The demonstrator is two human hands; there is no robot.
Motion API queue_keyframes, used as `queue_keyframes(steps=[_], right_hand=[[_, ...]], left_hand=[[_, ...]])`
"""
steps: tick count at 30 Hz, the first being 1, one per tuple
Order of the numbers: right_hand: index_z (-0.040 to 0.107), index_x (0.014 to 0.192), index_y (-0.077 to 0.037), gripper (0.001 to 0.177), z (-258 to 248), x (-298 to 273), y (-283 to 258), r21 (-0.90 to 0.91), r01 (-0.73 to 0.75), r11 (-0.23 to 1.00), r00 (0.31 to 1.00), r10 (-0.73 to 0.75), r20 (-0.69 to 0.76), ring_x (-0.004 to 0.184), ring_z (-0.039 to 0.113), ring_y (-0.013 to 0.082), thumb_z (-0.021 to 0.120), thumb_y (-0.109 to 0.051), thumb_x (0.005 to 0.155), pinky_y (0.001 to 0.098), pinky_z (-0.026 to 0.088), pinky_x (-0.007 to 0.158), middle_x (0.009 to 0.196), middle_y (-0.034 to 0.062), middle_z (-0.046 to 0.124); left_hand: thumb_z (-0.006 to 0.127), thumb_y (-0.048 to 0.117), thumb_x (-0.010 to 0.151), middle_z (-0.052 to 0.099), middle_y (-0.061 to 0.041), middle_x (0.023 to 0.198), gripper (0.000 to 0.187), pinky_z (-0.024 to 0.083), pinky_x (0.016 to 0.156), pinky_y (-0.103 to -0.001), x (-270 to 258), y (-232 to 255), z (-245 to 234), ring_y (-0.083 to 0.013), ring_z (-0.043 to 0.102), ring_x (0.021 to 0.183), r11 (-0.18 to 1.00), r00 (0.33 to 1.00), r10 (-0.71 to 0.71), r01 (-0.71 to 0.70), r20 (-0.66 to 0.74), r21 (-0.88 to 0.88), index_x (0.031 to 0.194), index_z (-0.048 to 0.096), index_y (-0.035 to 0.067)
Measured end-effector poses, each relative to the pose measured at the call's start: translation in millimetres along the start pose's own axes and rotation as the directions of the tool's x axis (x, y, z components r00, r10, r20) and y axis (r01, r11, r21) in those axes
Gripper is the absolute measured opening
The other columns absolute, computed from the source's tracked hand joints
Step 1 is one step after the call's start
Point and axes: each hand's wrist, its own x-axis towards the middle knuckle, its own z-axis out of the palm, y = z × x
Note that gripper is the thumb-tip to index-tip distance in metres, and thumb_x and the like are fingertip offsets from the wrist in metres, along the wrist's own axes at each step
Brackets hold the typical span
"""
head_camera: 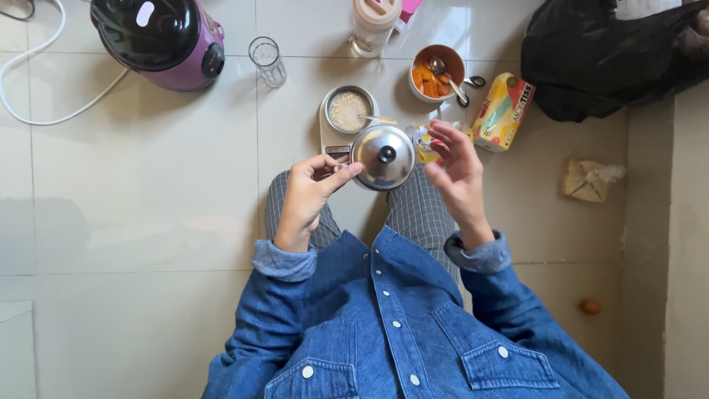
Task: Preparing and stirring a bowl of oats on the floor.
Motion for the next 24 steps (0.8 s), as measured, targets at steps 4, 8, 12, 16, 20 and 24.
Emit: queue_keyframes(steps=[4,8,12,16,20,24], right_hand=[[0.045,0.154,-0.004,0.080,13.5,0.6,-31.5,-0.291,0.125,0.948,0.984,-0.082,0.157,0.146,0.048,0.0248,0.084,-0.019,0.085,0.0378,0.041,0.122,0.156,0.0113,0.049],[0.039,0.153,-0.006,0.103,31.3,6.0,-49.4,-0.634,0.299,0.713,0.926,-0.056,0.374,0.147,0.041,0.0352,0.094,-0.026,0.069,0.0452,0.039,0.119,0.155,0.0180,0.042],[0.036,0.156,-0.009,0.108,38.3,12.2,-42.3,-0.666,0.287,0.689,0.895,0.053,0.442,0.146,0.042,0.0387,0.095,-0.022,0.066,0.0461,0.041,0.118,0.155,0.0185,0.040],[0.038,0.155,-0.012,0.109,43.0,16.4,-38.8,-0.663,0.272,0.698,0.882,0.095,0.462,0.142,0.045,0.0381,0.094,-0.017,0.061,0.0443,0.044,0.115,0.152,0.0184,0.042],[0.043,0.152,-0.013,0.106,42.7,15.6,-30.6,-0.664,0.274,0.696,0.890,0.078,0.448,0.135,0.049,0.0370,0.093,-0.015,0.059,0.0429,0.048,0.110,0.146,0.0173,0.044],[0.047,0.148,-0.012,0.102,38.3,16.8,-17.7,-0.657,0.324,0.681,0.895,0.005,0.446,0.132,0.049,0.0386,0.094,-0.014,0.057,0.0447,0.047,0.109,0.142,0.0167,0.045]], left_hand=[[0.084,0.008,0.086,0.070,0.001,0.084,0.016,0.051,0.079,-0.021,-2.4,-1.8,-0.3,-0.0052,0.062,0.084,1.000,1.000,-0.009,0.009,0.011,-0.013,0.079,0.070,0.004],[0.084,0.008,0.085,0.073,-0.005,0.092,0.014,0.052,0.087,-0.024,-2.7,-11.7,-0.4,-0.0095,0.066,0.097,1.000,1.000,-0.020,0.020,0.017,0.013,0.081,0.072,0.004],[0.085,0.008,0.082,0.076,-0.011,0.104,0.013,0.054,0.092,-0.027,-5.0,-16.5,-0.7,-0.0133,0.068,0.106,0.999,1.000,-0.028,0.027,0.012,0.039,0.081,0.072,0.003],[0.086,0.008,0.081,0.076,-0.014,0.110,0.015,0.055,0.091,-0.028,-4.7,-18.7,-3.0,-0.0150,0.068,0.104,0.998,0.999,-0.052,0.052,-0.006,0.047,0.080,0.071,0.003],[0.086,0.008,0.082,0.075,-0.019,0.113,0.016,0.055,0.091,-0.027,-1.8,-23.6,-5.8,-0.0156,0.069,0.110,0.996,0.996,-0.083,0.082,0.017,0.040,0.080,0.071,0.002],[0.085,0.008,0.083,0.075,-0.019,0.118,0.015,0.056,0.091,-0.027,3.1,-22.2,-3.3,-0.0156,0.068,0.107,0.995,0.996,-0.084,0.084,0.006,0.051,0.082,0.071,0.002]])
